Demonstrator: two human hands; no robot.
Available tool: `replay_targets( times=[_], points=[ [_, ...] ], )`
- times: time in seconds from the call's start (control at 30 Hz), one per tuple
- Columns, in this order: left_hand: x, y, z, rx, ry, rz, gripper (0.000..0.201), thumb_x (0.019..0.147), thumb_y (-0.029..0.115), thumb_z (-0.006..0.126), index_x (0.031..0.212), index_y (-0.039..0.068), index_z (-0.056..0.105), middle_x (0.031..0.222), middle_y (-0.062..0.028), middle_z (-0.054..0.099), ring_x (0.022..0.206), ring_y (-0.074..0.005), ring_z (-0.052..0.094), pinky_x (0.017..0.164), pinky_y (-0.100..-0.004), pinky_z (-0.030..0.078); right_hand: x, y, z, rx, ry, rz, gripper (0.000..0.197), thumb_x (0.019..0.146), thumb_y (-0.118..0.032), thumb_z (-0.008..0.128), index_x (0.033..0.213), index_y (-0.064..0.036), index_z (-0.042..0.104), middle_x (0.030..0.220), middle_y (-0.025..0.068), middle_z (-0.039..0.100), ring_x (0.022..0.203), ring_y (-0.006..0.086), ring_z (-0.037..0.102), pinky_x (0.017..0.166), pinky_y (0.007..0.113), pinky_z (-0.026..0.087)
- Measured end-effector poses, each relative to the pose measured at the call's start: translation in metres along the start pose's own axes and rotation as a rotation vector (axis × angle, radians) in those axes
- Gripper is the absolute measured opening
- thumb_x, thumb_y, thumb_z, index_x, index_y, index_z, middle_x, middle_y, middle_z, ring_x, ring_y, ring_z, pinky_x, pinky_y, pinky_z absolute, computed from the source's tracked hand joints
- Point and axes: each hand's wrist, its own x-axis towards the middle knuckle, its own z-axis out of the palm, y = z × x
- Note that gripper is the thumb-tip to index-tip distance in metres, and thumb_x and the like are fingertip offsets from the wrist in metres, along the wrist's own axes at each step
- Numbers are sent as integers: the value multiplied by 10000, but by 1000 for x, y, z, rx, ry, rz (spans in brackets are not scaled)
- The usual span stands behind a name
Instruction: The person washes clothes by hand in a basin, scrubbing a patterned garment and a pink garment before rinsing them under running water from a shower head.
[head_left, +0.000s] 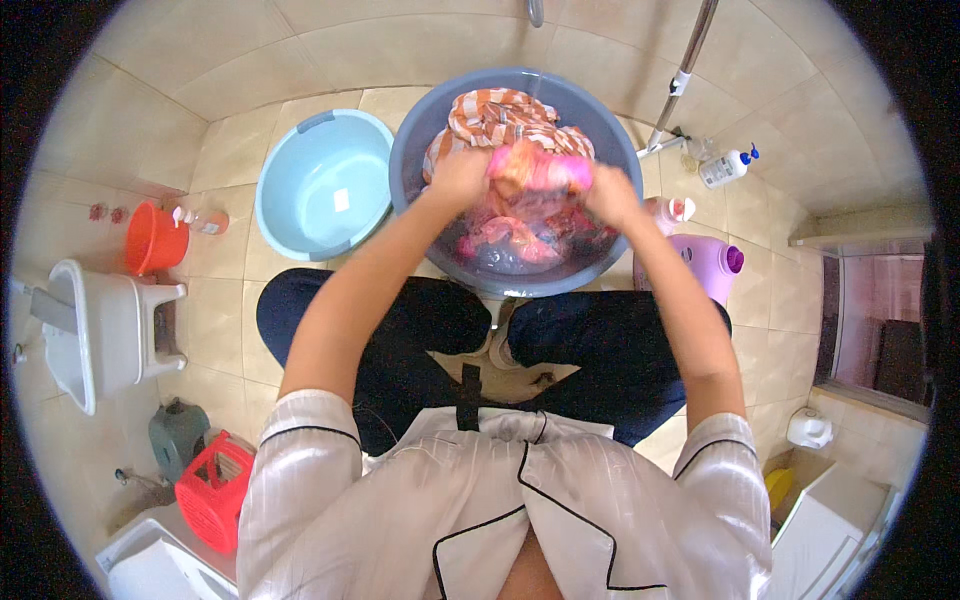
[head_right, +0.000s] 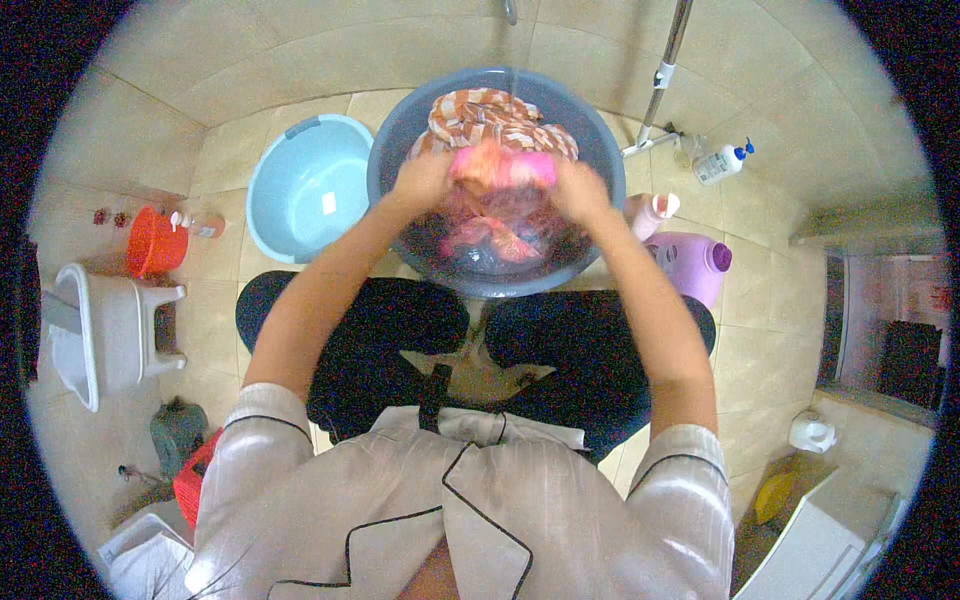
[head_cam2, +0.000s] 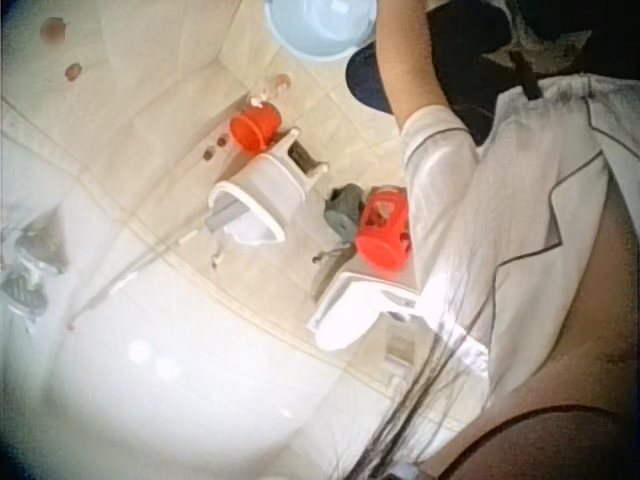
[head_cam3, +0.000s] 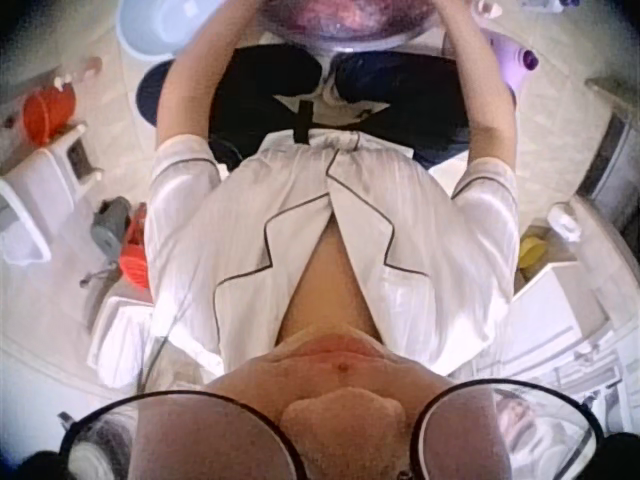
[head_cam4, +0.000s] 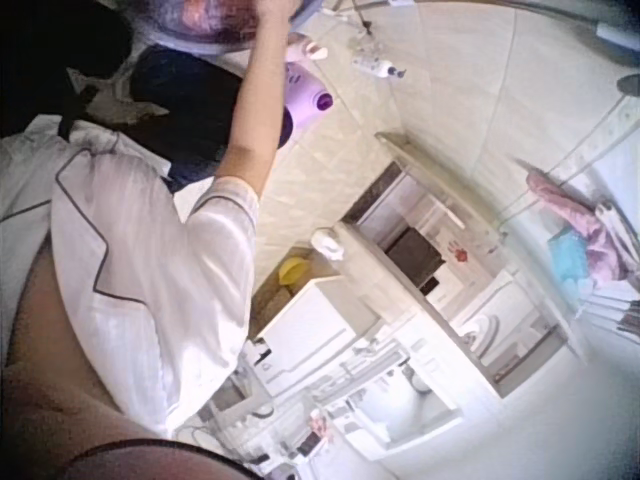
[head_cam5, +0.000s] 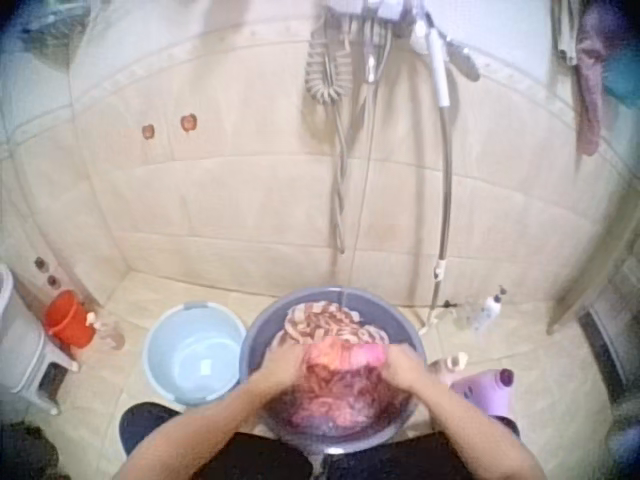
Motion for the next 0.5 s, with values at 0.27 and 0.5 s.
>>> replay_targets(
  times=[0.27, 0.5],
  points=[
    [-21, 59, -250, -181, 477, 150, 445, 1065, 191, 817, 1481, 152, 971, 1289, -312, 964, 1229, -608, 909, 1108, -734, 737, -24, -103, -192, 36, 479, -169, 444, 1158, -303, 975, 1562, -122, 945, 1372, 327, 966, 1322, 596, 920, 1137, 663, 737],
    [-17, 71, -235, -526, 479, 173, 458, 1083, 317, 896, 1512, 177, 976, 1335, -305, 964, 1273, -621, 893, 1137, -693, 738, -20, -97, -191, 149, 465, -209, 417, 1157, -290, 960, 1536, -115, 959, 1361, 307, 977, 1334, 562, 938, 1133, 628, 733]
  ],
)
